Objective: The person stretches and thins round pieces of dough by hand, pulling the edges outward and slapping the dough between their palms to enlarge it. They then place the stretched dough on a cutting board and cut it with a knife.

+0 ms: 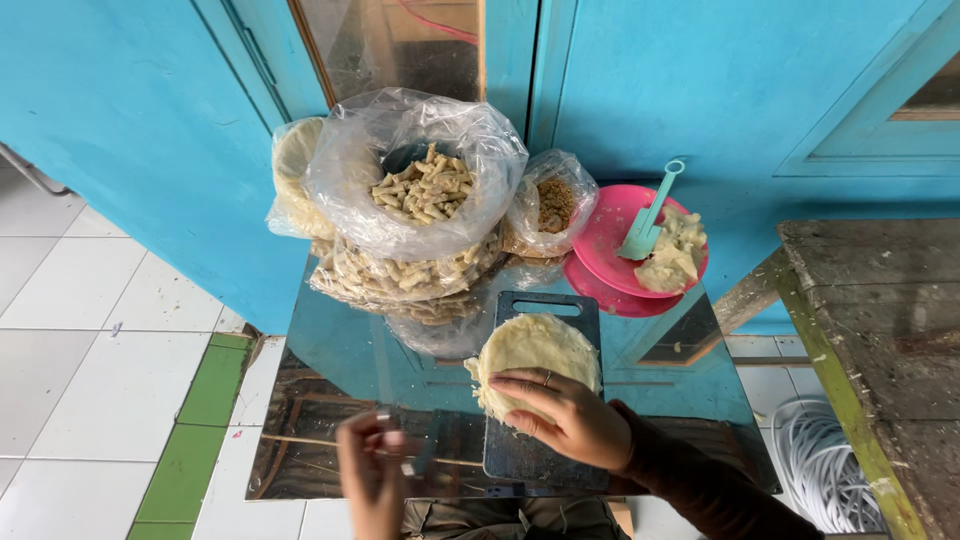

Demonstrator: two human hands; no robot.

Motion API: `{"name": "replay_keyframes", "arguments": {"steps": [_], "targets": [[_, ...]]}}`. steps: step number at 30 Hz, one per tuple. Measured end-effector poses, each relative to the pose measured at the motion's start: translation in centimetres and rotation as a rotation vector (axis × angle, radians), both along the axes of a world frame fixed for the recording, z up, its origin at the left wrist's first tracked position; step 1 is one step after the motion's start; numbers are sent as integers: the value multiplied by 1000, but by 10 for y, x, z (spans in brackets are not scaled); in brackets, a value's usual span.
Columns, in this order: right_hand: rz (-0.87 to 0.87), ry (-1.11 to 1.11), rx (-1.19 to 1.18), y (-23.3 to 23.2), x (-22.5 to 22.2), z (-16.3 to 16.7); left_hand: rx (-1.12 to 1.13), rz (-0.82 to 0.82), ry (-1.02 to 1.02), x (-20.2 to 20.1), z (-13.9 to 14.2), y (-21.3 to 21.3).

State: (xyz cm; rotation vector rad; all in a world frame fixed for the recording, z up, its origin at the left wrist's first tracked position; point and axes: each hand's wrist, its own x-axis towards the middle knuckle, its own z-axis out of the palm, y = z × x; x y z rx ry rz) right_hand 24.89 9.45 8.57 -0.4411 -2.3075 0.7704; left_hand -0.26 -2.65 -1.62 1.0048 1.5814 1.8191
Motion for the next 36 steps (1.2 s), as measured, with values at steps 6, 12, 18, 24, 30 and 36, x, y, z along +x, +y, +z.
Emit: {"name": "replay_keyframes", "arguments": {"steps": [6, 12, 18, 24, 30, 36], "targets": [[-300, -303, -551, -29, -6, -9, 316, -232, 17, 94, 35, 47], [-279, 479, -596, -21, 27, -17, 361, -507, 484, 135, 82, 50], [-467, 530, -722, -9, 75, -8, 353, -513, 741, 103, 92, 86], [-490, 555, -840, -6, 89, -19, 323, -559, 1326, 108, 50, 147], [-511, 466, -909, -4, 92, -30, 133, -693, 1348, 108, 25, 149], [-520, 270, -848, -14, 86, -31, 277, -744, 630, 93, 44, 150]]}}
